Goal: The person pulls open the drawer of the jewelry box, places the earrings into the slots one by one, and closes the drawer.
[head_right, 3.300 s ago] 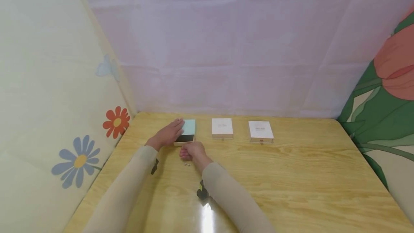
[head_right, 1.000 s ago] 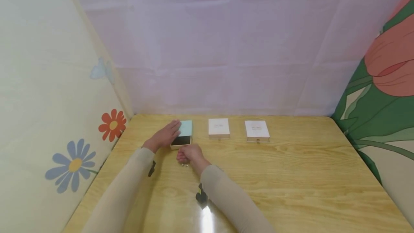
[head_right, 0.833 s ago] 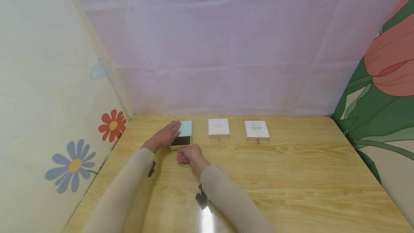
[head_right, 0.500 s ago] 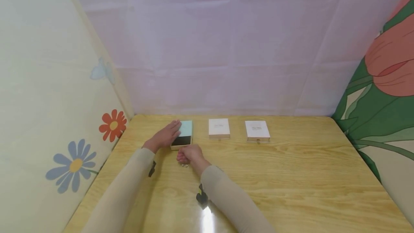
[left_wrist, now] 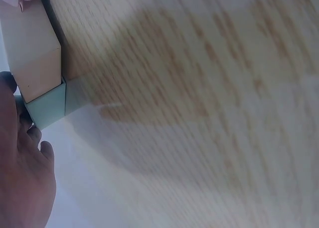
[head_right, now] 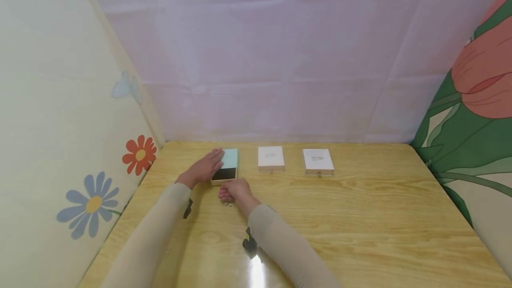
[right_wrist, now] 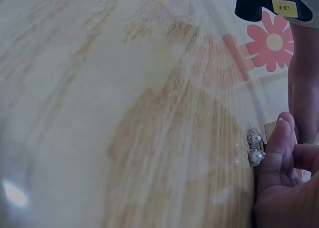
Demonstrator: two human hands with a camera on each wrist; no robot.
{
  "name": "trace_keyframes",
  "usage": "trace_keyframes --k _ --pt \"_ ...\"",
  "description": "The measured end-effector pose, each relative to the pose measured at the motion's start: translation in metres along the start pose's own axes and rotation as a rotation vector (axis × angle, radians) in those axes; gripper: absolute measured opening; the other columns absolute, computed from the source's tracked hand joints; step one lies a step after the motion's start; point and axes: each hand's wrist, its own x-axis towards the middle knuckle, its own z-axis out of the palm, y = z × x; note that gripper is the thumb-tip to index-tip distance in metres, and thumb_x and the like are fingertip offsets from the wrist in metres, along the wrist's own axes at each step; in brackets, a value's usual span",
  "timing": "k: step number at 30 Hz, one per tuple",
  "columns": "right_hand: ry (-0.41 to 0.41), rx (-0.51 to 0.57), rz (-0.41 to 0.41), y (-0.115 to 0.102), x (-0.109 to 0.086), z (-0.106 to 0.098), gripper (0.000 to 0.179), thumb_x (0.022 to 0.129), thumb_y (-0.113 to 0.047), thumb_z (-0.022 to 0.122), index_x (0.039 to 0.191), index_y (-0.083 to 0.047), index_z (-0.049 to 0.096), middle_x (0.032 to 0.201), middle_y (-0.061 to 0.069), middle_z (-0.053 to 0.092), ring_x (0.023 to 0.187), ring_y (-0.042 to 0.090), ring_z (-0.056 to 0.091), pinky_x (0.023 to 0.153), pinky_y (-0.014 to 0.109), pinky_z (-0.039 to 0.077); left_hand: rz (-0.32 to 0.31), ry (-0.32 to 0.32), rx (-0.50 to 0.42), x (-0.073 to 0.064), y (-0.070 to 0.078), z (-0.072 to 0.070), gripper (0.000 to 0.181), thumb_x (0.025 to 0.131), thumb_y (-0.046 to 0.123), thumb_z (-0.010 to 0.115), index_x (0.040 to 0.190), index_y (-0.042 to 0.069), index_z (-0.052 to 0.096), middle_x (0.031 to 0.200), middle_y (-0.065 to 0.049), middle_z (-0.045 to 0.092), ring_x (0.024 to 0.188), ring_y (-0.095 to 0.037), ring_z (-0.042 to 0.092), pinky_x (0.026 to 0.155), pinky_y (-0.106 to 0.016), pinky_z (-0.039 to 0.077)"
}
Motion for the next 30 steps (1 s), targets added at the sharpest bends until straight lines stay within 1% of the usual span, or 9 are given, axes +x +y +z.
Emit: trace_keyframes --k 5,9,13,19,25,30 --pt "0.002 -0.013 0.002 0.0002 -0.0005 -0.0005 0.016 0.096 0.000 0.061 0.091 0.008 0.074 0.060 0.005 0.068 0.051 0.010 0.066 0.051 0.021 0.058 -0.009 0.002 0.003 -0.0010 0.0013 -0.0012 0.058 0.113 0.032 0.029 0.160 0.000 0.021 0.168 -0.017 0.017 0.156 -0.033 0.011 0.128 -0.045 0.013" --pt "0.001 -0.014 -0.004 0.0008 -0.0009 -0.0004 0.016 0.096 0.001 0.061 0.089 0.008 0.074 0.060 0.005 0.068 0.052 0.010 0.066 0.051 0.021 0.059 -0.020 -0.001 -0.019 -0.0021 0.0033 -0.0023 0.059 0.113 0.033 0.030 0.161 0.001 0.020 0.168 -0.016 0.016 0.156 -0.033 0.010 0.128 -0.045 0.013" --pt "0.001 -0.014 -0.004 0.0014 -0.0013 -0.0004 0.015 0.095 0.001 0.061 0.092 0.009 0.074 0.061 0.005 0.068 0.052 0.010 0.066 0.052 0.022 0.059 -0.030 -0.015 -0.020 -0.0017 0.0034 -0.0020 0.059 0.113 0.033 0.029 0.161 0.002 0.018 0.169 -0.015 0.013 0.157 -0.032 0.008 0.128 -0.044 0.011" --pt "0.001 -0.014 -0.010 0.0004 -0.0020 -0.0007 0.017 0.095 0.000 0.061 0.098 0.012 0.073 0.062 0.005 0.069 0.053 0.010 0.067 0.052 0.022 0.059 -0.023 -0.012 -0.012 -0.0010 0.0017 -0.0011 0.058 0.113 0.032 0.029 0.161 0.001 0.019 0.169 -0.015 0.014 0.156 -0.033 0.008 0.128 -0.044 0.012" --pt "0.003 -0.016 0.003 -0.0012 -0.0036 -0.0009 0.016 0.093 0.000 0.062 0.098 0.011 0.073 0.062 0.005 0.069 0.052 0.010 0.067 0.052 0.021 0.059 -0.010 -0.005 -0.017 -0.0007 0.0002 -0.0005 0.058 0.113 0.032 0.029 0.161 0.001 0.020 0.168 -0.016 0.015 0.156 -0.033 0.009 0.128 -0.045 0.013" --pt "0.004 -0.019 0.008 -0.0012 -0.0053 -0.0014 0.015 0.092 0.000 0.064 0.096 0.010 0.074 0.062 0.006 0.069 0.052 0.010 0.067 0.053 0.022 0.059 -0.016 -0.012 -0.015 -0.0013 0.0000 -0.0008 0.059 0.113 0.033 0.028 0.161 0.002 0.018 0.169 -0.015 0.014 0.156 -0.032 0.008 0.128 -0.044 0.012"
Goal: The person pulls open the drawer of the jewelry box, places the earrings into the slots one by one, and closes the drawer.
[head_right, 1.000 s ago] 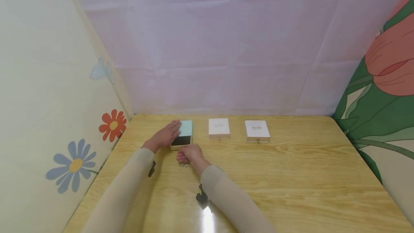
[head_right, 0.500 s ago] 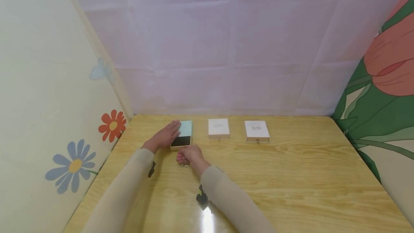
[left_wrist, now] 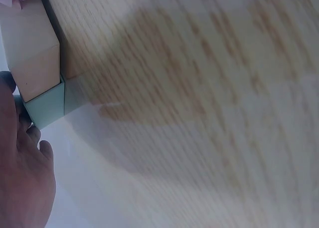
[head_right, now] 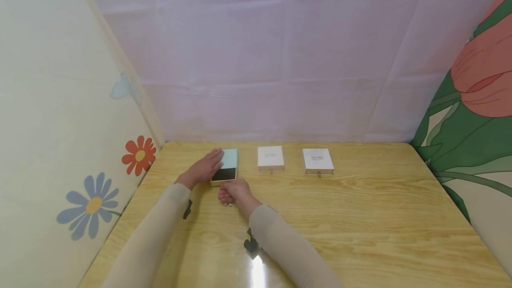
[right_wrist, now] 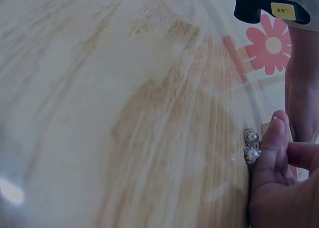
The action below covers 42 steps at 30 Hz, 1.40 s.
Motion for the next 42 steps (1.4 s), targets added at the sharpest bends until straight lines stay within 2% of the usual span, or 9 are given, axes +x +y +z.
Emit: trace_keyframes --k 13,22,27,32,39,42 --pt "-0.025 -0.012 0.005 -0.003 -0.007 -0.004 0.020 0.096 -0.004 0.063 0.105 0.011 0.072 0.063 0.005 0.069 0.053 0.009 0.067 0.055 0.023 0.060 0.006 -0.001 -0.011 -0.004 0.004 -0.004 0.058 0.113 0.031 0.030 0.160 0.000 0.019 0.168 -0.016 0.015 0.156 -0.034 0.009 0.128 -0.046 0.013" --pt "-0.022 -0.039 0.001 -0.004 -0.007 -0.010 0.023 0.096 -0.010 0.067 0.107 0.010 0.071 0.065 0.003 0.069 0.055 0.009 0.067 0.056 0.024 0.061 0.006 0.010 0.002 -0.002 0.003 -0.003 0.058 0.113 0.031 0.030 0.160 -0.001 0.021 0.168 -0.017 0.017 0.156 -0.034 0.011 0.128 -0.045 0.014" --pt "-0.013 -0.089 -0.006 -0.006 -0.008 -0.013 0.022 0.095 -0.011 0.069 0.104 0.008 0.073 0.067 0.004 0.070 0.056 0.010 0.067 0.056 0.022 0.060 0.009 0.006 0.011 -0.001 0.003 -0.002 0.058 0.113 0.031 0.029 0.160 -0.002 0.021 0.168 -0.017 0.017 0.156 -0.034 0.010 0.128 -0.044 0.013" --pt "-0.011 -0.166 -0.064 -0.007 -0.012 -0.014 0.022 0.097 -0.012 0.067 0.102 0.008 0.073 0.071 0.006 0.071 0.057 0.011 0.067 0.055 0.022 0.060 0.006 0.010 0.014 -0.002 0.004 -0.003 0.058 0.113 0.031 0.030 0.160 -0.002 0.021 0.168 -0.017 0.016 0.156 -0.034 0.011 0.128 -0.044 0.013" --pt "0.004 -0.218 -0.124 -0.007 -0.014 -0.016 0.020 0.096 -0.008 0.064 0.102 0.010 0.071 0.073 0.008 0.070 0.057 0.010 0.065 0.056 0.021 0.059 0.010 0.017 0.003 -0.003 0.005 -0.004 0.057 0.113 0.030 0.031 0.159 -0.002 0.022 0.167 -0.019 0.017 0.156 -0.035 0.011 0.128 -0.046 0.015" --pt "0.015 -0.328 -0.179 -0.007 -0.017 -0.018 0.019 0.095 -0.009 0.063 0.098 0.008 0.072 0.070 0.006 0.068 0.059 0.010 0.064 0.057 0.022 0.058 0.009 0.017 0.016 -0.003 0.006 -0.004 0.058 0.113 0.030 0.030 0.160 -0.002 0.021 0.168 -0.018 0.017 0.156 -0.034 0.012 0.128 -0.046 0.015"
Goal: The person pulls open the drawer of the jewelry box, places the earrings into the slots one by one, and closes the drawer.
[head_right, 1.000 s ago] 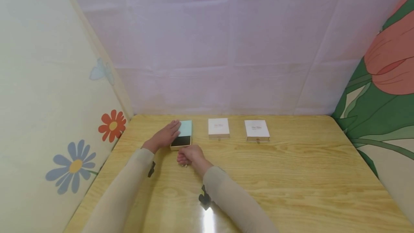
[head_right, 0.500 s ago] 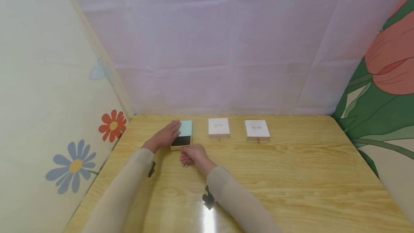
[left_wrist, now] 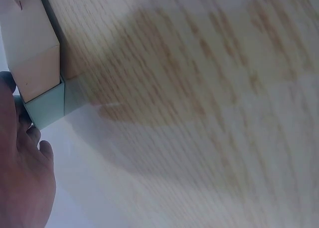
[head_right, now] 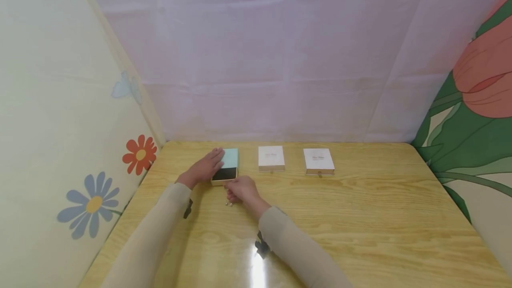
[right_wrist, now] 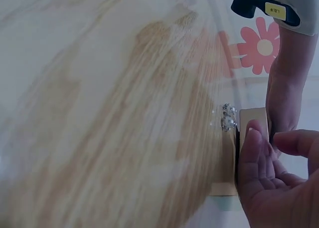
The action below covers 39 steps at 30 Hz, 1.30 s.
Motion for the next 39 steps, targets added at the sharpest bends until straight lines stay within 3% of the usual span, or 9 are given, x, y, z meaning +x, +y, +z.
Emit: trace_keyframes --k 7,13,20,29,34,39 --pt "-0.001 -0.453 -0.160 -0.004 -0.005 -0.006 0.014 0.094 -0.016 0.067 0.092 -0.006 0.076 0.082 0.001 0.069 0.074 0.013 0.060 0.066 0.026 0.053 0.007 -0.001 0.001 0.001 -0.002 0.001 0.057 0.113 0.030 0.031 0.160 -0.002 0.021 0.168 -0.019 0.018 0.156 -0.035 0.011 0.128 -0.046 0.015" --pt "-0.066 -0.632 -0.247 -0.005 -0.010 -0.008 0.012 0.093 -0.017 0.071 0.101 -0.010 0.076 0.099 0.002 0.071 0.087 0.015 0.062 0.080 0.034 0.057 0.007 -0.003 0.007 0.000 -0.003 0.002 0.058 0.113 0.030 0.030 0.160 -0.002 0.021 0.168 -0.019 0.017 0.156 -0.035 0.011 0.128 -0.046 0.015" --pt "-0.132 -0.746 -0.280 -0.003 -0.019 -0.005 0.020 0.094 -0.018 0.071 0.111 -0.007 0.075 0.104 0.003 0.070 0.093 0.019 0.063 0.083 0.037 0.058 0.009 -0.002 0.006 0.000 -0.002 0.001 0.058 0.113 0.031 0.029 0.160 -0.001 0.020 0.168 -0.019 0.017 0.156 -0.034 0.011 0.128 -0.046 0.015" --pt "-0.113 -0.912 -0.339 -0.002 -0.028 -0.001 0.021 0.095 -0.017 0.067 0.112 -0.007 0.076 0.114 0.006 0.073 0.110 0.025 0.067 0.095 0.042 0.057 0.019 0.005 -0.007 0.000 -0.003 0.002 0.057 0.113 0.029 0.030 0.160 -0.002 0.021 0.167 -0.020 0.018 0.156 -0.035 0.011 0.128 -0.047 0.015" --pt "-0.100 -0.982 -0.366 0.000 -0.029 0.002 0.018 0.094 -0.015 0.066 0.106 -0.009 0.077 0.109 0.005 0.074 0.104 0.024 0.069 0.091 0.041 0.059 0.012 -0.007 -0.003 0.001 -0.004 0.003 0.058 0.113 0.032 0.028 0.161 0.000 0.018 0.168 -0.018 0.015 0.156 -0.033 0.009 0.128 -0.045 0.014" --pt "-0.084 -1.024 -0.409 0.002 -0.031 0.004 0.009 0.092 -0.013 0.067 0.092 -0.012 0.077 0.092 0.001 0.071 0.088 0.019 0.067 0.080 0.036 0.059 0.009 -0.010 -0.013 0.001 -0.004 0.004 0.059 0.113 0.033 0.028 0.161 0.000 0.017 0.169 -0.017 0.014 0.156 -0.033 0.008 0.128 -0.045 0.013"
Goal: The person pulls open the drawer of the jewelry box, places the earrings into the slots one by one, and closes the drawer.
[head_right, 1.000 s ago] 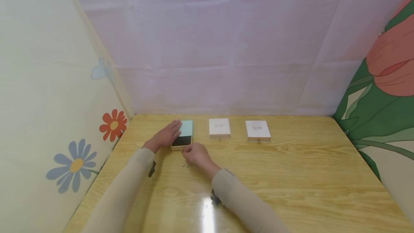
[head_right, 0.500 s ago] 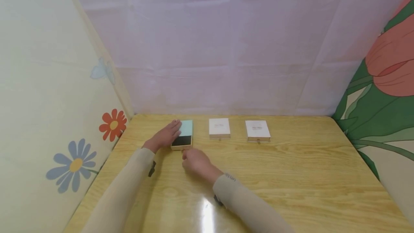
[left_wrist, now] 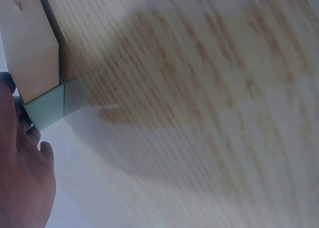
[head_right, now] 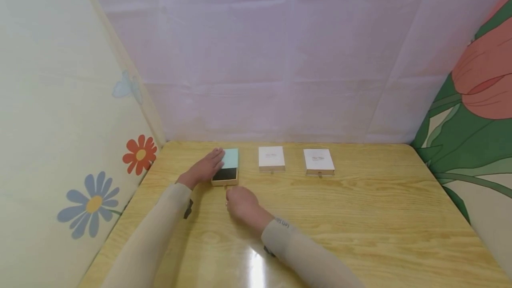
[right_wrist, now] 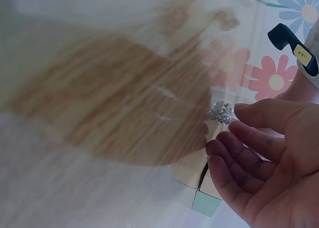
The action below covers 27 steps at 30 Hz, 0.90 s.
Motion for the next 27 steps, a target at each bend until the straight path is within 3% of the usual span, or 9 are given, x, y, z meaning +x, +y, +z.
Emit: trace_keyframes --k 7,27 --pt "0.030 -0.031 -0.023 -0.0004 -0.0010 0.0009 0.011 0.089 -0.006 0.067 0.084 -0.013 0.074 0.081 -0.002 0.063 0.076 0.014 0.059 0.068 0.031 0.055 -0.003 -0.003 0.003 -0.0001 0.0005 -0.0004 0.059 0.113 0.033 0.028 0.161 0.000 0.018 0.169 -0.016 0.014 0.156 -0.033 0.008 0.128 -0.045 0.013" --pt "0.049 -0.107 -0.058 0.0008 0.0008 0.0056 0.013 0.090 -0.006 0.069 0.087 -0.014 0.078 0.082 -0.001 0.067 0.077 0.015 0.062 0.071 0.028 0.057 -0.006 0.014 -0.022 -0.0003 0.0015 0.0004 0.058 0.113 0.032 0.029 0.161 0.000 0.018 0.169 -0.016 0.014 0.156 -0.032 0.008 0.128 -0.045 0.013"
